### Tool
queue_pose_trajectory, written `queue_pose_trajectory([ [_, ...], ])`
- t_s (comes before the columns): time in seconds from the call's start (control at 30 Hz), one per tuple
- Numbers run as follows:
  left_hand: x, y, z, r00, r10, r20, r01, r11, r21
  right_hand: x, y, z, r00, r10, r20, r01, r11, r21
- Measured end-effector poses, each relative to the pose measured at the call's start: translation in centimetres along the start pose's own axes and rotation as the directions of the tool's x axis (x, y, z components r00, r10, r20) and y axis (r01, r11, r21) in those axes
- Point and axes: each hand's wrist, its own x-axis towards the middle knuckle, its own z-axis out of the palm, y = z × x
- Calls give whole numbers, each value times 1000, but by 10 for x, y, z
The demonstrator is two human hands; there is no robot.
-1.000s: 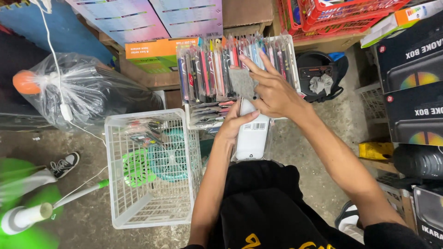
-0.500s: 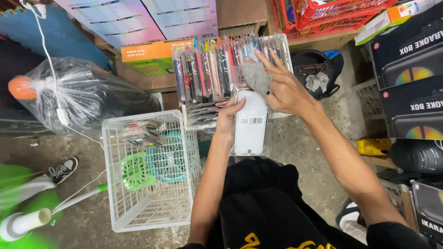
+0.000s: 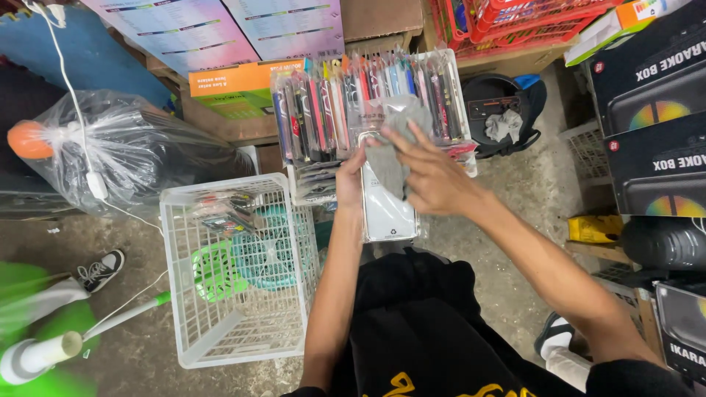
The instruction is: Cleaning and organizing mobile phone cases in a retail store stockroom.
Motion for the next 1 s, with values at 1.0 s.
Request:
queue_pose_trajectory([
  [1.0,-3,11,35,926,326,192,-346,935,79,-54,-45,90,569,786,-240,-413,526,743],
])
